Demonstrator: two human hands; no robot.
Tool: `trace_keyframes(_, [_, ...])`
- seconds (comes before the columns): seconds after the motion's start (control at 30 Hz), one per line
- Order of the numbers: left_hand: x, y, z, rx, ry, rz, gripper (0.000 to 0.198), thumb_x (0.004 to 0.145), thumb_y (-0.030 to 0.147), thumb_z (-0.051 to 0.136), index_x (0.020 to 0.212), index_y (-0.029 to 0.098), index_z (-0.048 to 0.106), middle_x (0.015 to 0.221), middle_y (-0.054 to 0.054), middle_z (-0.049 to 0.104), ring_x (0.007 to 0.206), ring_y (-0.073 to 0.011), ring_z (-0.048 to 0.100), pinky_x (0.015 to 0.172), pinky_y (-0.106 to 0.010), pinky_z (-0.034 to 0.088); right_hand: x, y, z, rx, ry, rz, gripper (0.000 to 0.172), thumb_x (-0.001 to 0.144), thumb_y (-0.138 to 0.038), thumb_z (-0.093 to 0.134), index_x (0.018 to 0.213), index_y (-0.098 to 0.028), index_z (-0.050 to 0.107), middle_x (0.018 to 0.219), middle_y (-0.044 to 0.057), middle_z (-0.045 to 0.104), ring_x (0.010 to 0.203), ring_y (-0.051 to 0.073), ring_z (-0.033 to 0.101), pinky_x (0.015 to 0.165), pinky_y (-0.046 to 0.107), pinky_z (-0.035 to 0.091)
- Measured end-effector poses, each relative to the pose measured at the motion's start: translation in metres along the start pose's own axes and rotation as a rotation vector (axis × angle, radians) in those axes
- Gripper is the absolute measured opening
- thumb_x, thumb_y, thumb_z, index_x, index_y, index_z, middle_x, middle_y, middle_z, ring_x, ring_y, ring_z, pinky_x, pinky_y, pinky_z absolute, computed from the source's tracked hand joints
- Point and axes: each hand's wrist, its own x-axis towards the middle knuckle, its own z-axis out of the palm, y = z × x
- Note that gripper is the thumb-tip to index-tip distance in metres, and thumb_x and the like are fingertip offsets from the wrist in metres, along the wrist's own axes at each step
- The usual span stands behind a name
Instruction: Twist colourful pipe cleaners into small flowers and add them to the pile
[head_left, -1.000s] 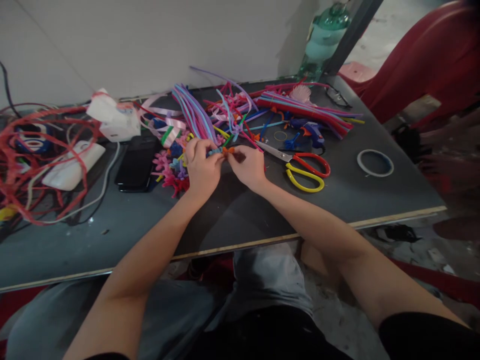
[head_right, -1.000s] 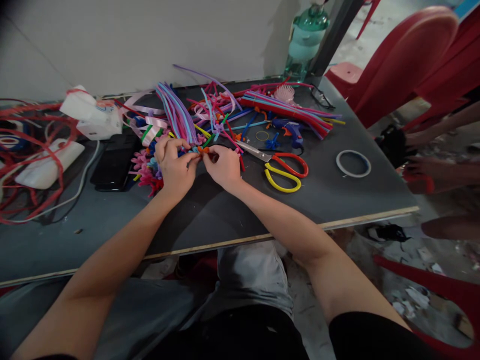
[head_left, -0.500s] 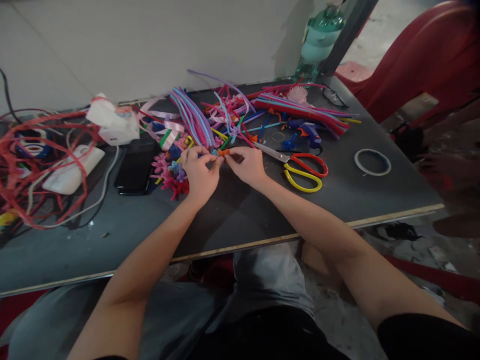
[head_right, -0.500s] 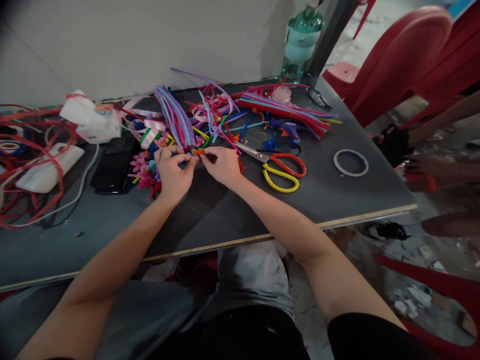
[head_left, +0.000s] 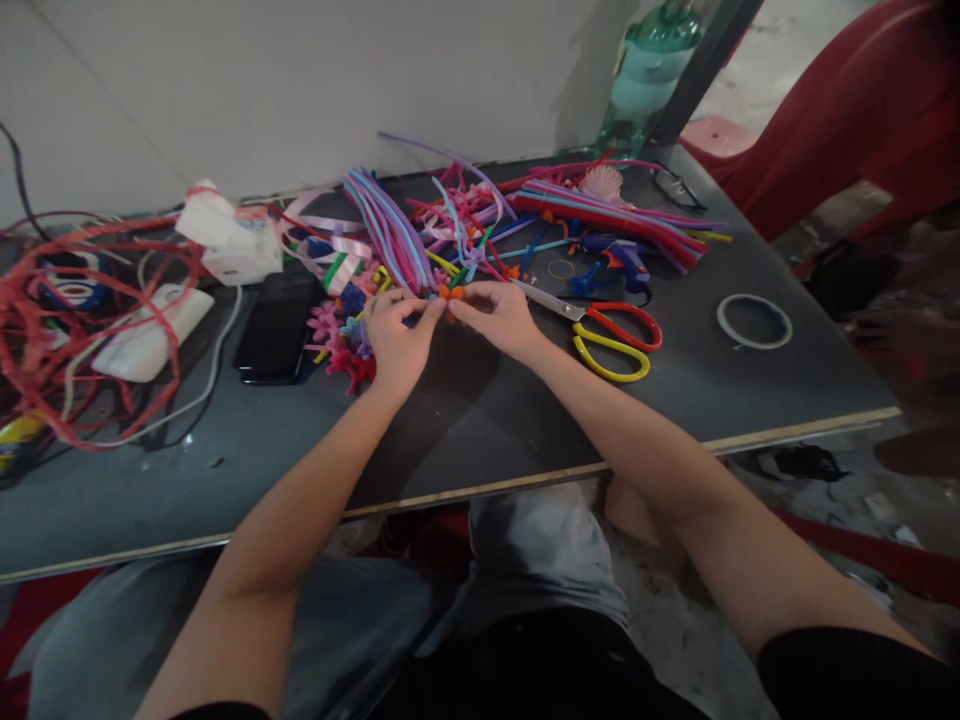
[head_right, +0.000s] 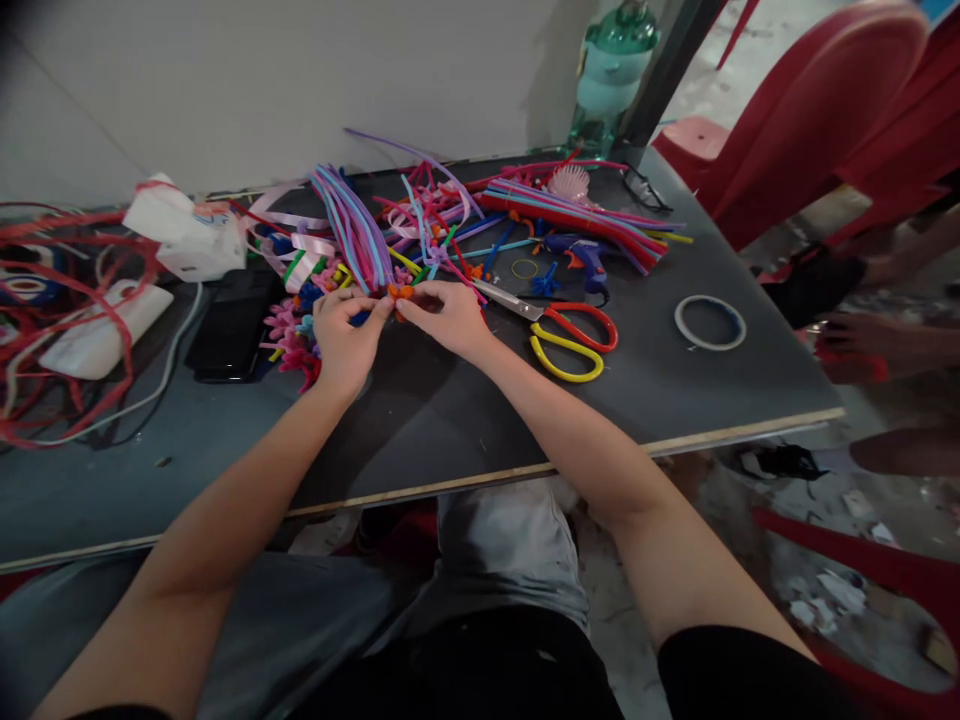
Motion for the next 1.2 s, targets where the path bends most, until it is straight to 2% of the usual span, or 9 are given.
trace_keyframes(0.07, [0.005,-0.004,-0.002,-0.03,-0.015,0.053,0.033,0.082,0.055,0.077,0.073,0.024,0.073,0.088,-0.004,0.066,0.101,-0.0274,0.059,0.106,-0.05,0.043,0.002,0.004,-0.003,0.082,-0.069,0.005,0.036,0.08,-0.051,0.074,0.083,-0.015,0.072,0.076,0.003,0.073,0.066,0.012,0.063,0.063,0.025,0.053])
trace_keyframes(0.17, [0.009,-0.008,-0.003,-0.078,-0.076,0.146,0.034,0.087,0.056,0.072,0.073,0.024,0.073,0.093,-0.004,0.068,0.105,-0.0266,0.058,0.106,-0.049,0.044,0.004,0.008,-0.003,0.169,-0.047,-0.001,0.041,0.074,-0.052,0.079,0.093,-0.016,0.071,0.081,0.003,0.073,0.068,0.011,0.065,0.063,0.024,0.055])
trace_keyframes(0.3, [0.01,-0.01,-0.002,-0.09,-0.128,0.213,0.036,0.076,0.061,0.081,0.078,0.025,0.075,0.105,-0.006,0.069,0.113,-0.0294,0.057,0.106,-0.051,0.044,0.003,0.008,0.001,0.239,0.0,0.027,0.047,0.076,-0.052,0.078,0.106,-0.018,0.067,0.088,0.003,0.074,0.063,0.009,0.064,0.057,0.022,0.054])
trace_keyframes(0.47, [0.007,-0.01,0.0,-0.059,-0.082,0.2,0.034,0.079,0.06,0.078,0.075,0.026,0.077,0.1,-0.006,0.069,0.111,-0.0303,0.057,0.106,-0.052,0.045,0.003,0.009,0.002,0.243,0.021,0.104,0.05,0.075,-0.063,0.075,0.095,-0.017,0.066,0.078,0.002,0.07,0.058,0.009,0.062,0.048,0.02,0.049])
trace_keyframes(0.6, [0.007,-0.013,0.002,-0.053,-0.057,0.199,0.034,0.086,0.06,0.071,0.079,0.027,0.078,0.1,-0.008,0.069,0.11,-0.0306,0.058,0.105,-0.052,0.046,0.001,0.005,-0.001,0.149,0.057,0.089,0.043,0.078,-0.058,0.074,0.086,-0.016,0.068,0.076,0.002,0.069,0.063,0.01,0.062,0.052,0.02,0.05])
trace_keyframes(0.77, [0.006,-0.015,0.003,-0.048,-0.113,0.142,0.038,0.089,0.061,0.066,0.083,0.026,0.077,0.106,-0.008,0.069,0.114,-0.0304,0.057,0.107,-0.053,0.045,-0.001,-0.002,-0.002,0.017,0.073,0.007,0.029,0.082,-0.044,0.072,0.081,-0.015,0.071,0.075,0.003,0.07,0.066,0.011,0.063,0.058,0.022,0.053])
trace_keyframes(0.97, [0.004,-0.008,0.0,-0.037,-0.169,0.108,0.038,0.09,0.062,0.065,0.086,0.025,0.076,0.109,-0.008,0.066,0.117,-0.0304,0.057,0.112,-0.054,0.041,-0.003,-0.004,0.003,0.051,0.079,0.124,0.018,0.082,-0.032,0.071,0.08,-0.015,0.072,0.065,0.001,0.068,0.055,0.009,0.06,0.05,0.02,0.05])
trace_keyframes(1.1, [0.004,-0.003,-0.004,-0.005,-0.148,0.119,0.043,0.089,0.066,0.063,0.083,0.025,0.076,0.109,-0.009,0.066,0.118,-0.031,0.056,0.114,-0.052,0.039,-0.003,-0.008,0.005,0.052,0.101,0.194,0.016,0.082,-0.03,0.073,0.078,-0.015,0.072,0.063,0.001,0.069,0.054,0.009,0.06,0.048,0.018,0.049])
trace_keyframes(1.2, [0.008,-0.002,-0.007,-0.04,-0.165,0.18,0.041,0.094,0.064,0.056,0.096,0.028,0.075,0.116,-0.009,0.068,0.122,-0.0308,0.055,0.115,-0.051,0.038,-0.001,-0.01,0.004,0.113,0.094,0.258,0.021,0.085,-0.034,0.072,0.076,-0.015,0.07,0.069,0.002,0.07,0.053,0.009,0.06,0.044,0.018,0.047])
